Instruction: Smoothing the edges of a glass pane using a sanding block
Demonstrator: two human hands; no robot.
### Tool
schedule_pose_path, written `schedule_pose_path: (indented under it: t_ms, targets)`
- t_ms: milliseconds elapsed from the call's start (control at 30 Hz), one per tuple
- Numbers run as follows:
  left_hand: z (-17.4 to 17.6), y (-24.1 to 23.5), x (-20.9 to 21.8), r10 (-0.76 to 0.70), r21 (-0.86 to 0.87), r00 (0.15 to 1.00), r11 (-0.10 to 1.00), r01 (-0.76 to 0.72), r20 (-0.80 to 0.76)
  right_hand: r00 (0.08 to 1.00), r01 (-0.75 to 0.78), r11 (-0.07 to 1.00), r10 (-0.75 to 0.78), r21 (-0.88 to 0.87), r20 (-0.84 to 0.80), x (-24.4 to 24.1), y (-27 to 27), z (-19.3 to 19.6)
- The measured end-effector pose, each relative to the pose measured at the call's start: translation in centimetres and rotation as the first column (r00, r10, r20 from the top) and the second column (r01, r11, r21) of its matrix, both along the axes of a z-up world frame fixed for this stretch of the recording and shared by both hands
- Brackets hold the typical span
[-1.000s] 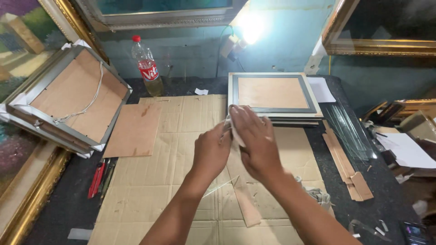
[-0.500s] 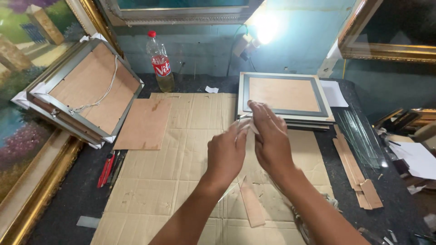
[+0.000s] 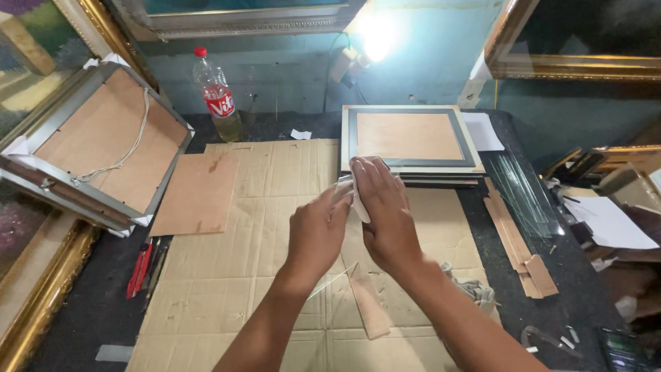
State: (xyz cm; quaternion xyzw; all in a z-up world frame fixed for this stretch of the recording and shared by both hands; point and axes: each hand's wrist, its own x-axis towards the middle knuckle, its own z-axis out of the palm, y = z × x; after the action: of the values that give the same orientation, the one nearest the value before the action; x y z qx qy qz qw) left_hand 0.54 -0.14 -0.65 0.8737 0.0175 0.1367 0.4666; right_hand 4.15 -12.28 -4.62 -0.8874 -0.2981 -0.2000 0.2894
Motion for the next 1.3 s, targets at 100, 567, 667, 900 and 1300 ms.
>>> schedule_pose_path:
  t_ms: [100, 567, 667, 900, 1300]
  targets:
    - [2.4, -0.4, -1.7, -0.02, -0.002, 1.0, 1.0, 0.02, -0.015, 0.99, 0.116, 0.988, -0.105, 0.106, -0.098, 2.1, -1.3, -1.0]
    - [0.9, 0.4, 0.0, -0.014, -0.053, 1.0, 0.998, 0.013, -0.026, 0.994, 0.064, 0.996, -0.058, 0.067, -0.09, 1.4, -0.4, 0.5]
    - [-1.2, 0.7, 0.8, 0.002, 0.016, 0.999, 1.0, -0.002, -0.038, 0.999, -0.026, 1.0, 0.026, -0.012, 0.045, 0.1, 0.0, 1.3]
    - [1.6, -0.2, -1.1, 0.015, -0.042, 1.0, 0.999, -0.014, 0.025, 0.994, 0.096, 0.994, -0.092, 0.061, -0.064, 1.5, 0.0, 0.6]
    - [-1.2, -0.4, -0.2, 0.038, 0.133, 0.999, 0.99, -0.041, 0.019, 0.985, -0.082, 0.994, 0.069, 0.073, 0.158, -1.0, 0.3, 1.6]
